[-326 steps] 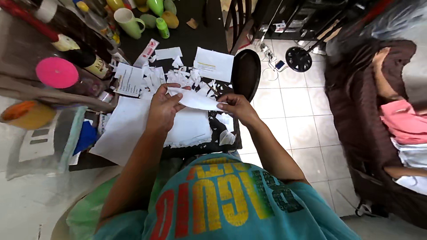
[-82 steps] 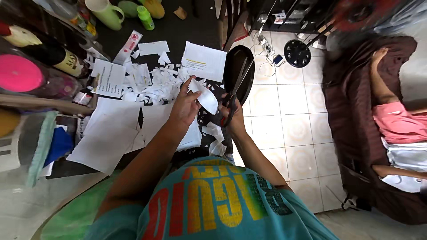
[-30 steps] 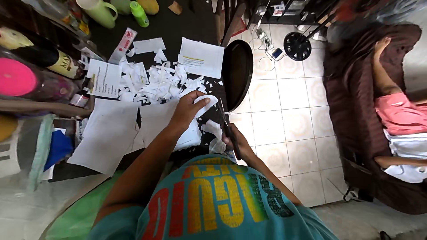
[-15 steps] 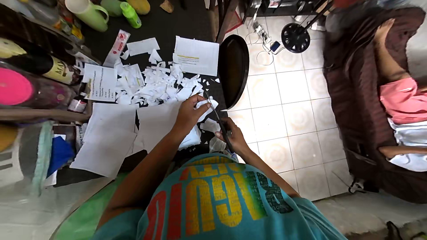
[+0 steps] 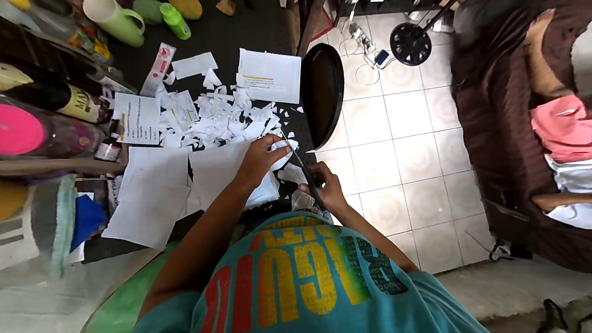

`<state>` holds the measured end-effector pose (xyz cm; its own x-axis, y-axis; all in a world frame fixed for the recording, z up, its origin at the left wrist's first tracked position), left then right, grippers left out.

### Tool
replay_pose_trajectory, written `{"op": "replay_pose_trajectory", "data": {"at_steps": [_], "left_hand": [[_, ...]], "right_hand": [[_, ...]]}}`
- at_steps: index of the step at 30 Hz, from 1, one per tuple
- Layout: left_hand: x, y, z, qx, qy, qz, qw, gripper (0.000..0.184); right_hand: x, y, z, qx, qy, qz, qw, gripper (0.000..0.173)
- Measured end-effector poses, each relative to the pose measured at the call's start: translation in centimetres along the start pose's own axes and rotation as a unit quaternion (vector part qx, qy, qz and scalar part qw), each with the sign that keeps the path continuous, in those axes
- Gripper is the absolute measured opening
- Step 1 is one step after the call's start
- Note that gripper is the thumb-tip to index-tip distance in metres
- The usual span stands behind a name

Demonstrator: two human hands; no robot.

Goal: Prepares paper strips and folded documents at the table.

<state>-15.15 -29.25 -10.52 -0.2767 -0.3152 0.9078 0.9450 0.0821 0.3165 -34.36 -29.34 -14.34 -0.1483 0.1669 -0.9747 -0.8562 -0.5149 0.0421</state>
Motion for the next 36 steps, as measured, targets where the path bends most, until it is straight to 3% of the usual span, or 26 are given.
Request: {"op": "replay_pose_trajectory", "data": {"at_steps": [6,10,24,31,36], "left_hand": [[0.3,0.3,-0.2,-0.019,0.017,-0.029,0.999,0.006],[0.4,0.0,-0.3,-0.046,0.01,-0.033,0.998,0.004],[-1.0,0.3,-1.3,-0.048,0.008,-0.018,0.999,0.006],[-0.3,0.7,-1.7,-0.074,0.014,-0.105,0.992,0.012],[-0.2,1.4,-2.1,-0.067,0.011,-0.127,0.99,0.011]], "right_hand": [[-0.1,0.1,-0.2,-0.007,-0.004,0.016,1.0,0.052],[-0.1,-0.3,-0.7,-0.034,-0.032,0.089,0.995,0.063],[0.1,0.2,-1.0,0.016,0.022,0.124,0.992,0.053],[-0.9,-0.5,-2.0,0.009,0.051,0.195,0.979,0.062],[-1.2,-0.6,-2.3,0.019,0.078,0.174,0.982,0.052]]}}
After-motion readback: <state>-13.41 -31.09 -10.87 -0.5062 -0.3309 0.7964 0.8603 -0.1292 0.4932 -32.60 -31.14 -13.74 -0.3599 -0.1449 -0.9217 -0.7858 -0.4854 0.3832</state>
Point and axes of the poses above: each hand's wrist, its own z-axis away from the middle knuckle, its own y-axis out of the back of the hand, x = y × z, the point moved 7 cm from there along -z, towards the middle knuckle, and after that the axes turned 13 degrees about -z, right-handed, at the moved point
